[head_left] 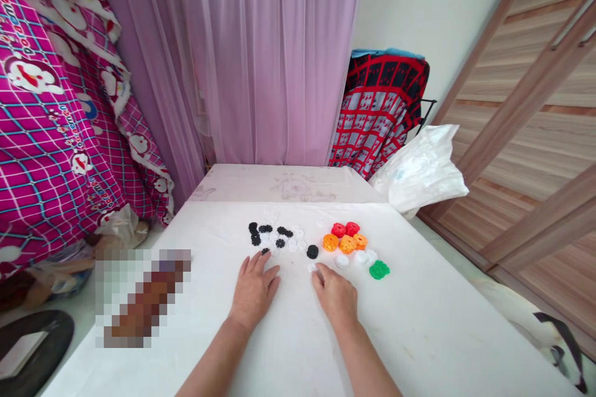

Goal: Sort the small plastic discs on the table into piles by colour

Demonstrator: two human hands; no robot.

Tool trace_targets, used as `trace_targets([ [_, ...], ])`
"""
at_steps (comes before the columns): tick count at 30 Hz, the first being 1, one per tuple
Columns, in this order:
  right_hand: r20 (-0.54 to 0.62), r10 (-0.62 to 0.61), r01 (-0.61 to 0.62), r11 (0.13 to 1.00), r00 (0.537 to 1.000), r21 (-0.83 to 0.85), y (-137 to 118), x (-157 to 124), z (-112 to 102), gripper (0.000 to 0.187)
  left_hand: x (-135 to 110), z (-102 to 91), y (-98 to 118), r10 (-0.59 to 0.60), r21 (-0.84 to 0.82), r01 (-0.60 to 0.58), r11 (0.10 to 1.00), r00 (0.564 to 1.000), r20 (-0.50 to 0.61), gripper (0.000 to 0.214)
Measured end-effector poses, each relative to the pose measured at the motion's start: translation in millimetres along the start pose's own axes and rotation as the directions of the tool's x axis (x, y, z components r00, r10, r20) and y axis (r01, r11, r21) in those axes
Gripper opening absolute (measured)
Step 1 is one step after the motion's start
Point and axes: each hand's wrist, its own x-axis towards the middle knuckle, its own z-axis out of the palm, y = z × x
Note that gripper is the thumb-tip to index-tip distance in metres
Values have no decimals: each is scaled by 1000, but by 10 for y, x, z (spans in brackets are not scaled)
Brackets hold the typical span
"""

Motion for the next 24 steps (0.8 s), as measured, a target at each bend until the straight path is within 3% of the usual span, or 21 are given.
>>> trace_targets([
  [4,-30,-38,39,998,999,55,-23,31,42,34,49,110,178,-18,-115,18,993,1000,-2,27],
  [8,-103,-125,141,976,987,166,-29,-19,100,32,127,149,74,-146,-316,118,941,987,-65,29],
  [11,-142,-246,272,940,959,208,-125,-91,111,28,144,111,-109,-396,-459,296,838,908,-137,33],
  [13,-144,-280,306,930,949,206,-227,-125,102,31,128,83,-199,-488,-538,359,763,865,-116,36],
  [17,-98,-256,272,940,962,208,-399,-131,84,22,81,63,-246,-537,-634,380,674,841,-65,40],
  [24,-72,-162,176,947,984,271,-428,-139,144,16,72,57,-231,-550,-663,393,638,835,-34,41],
])
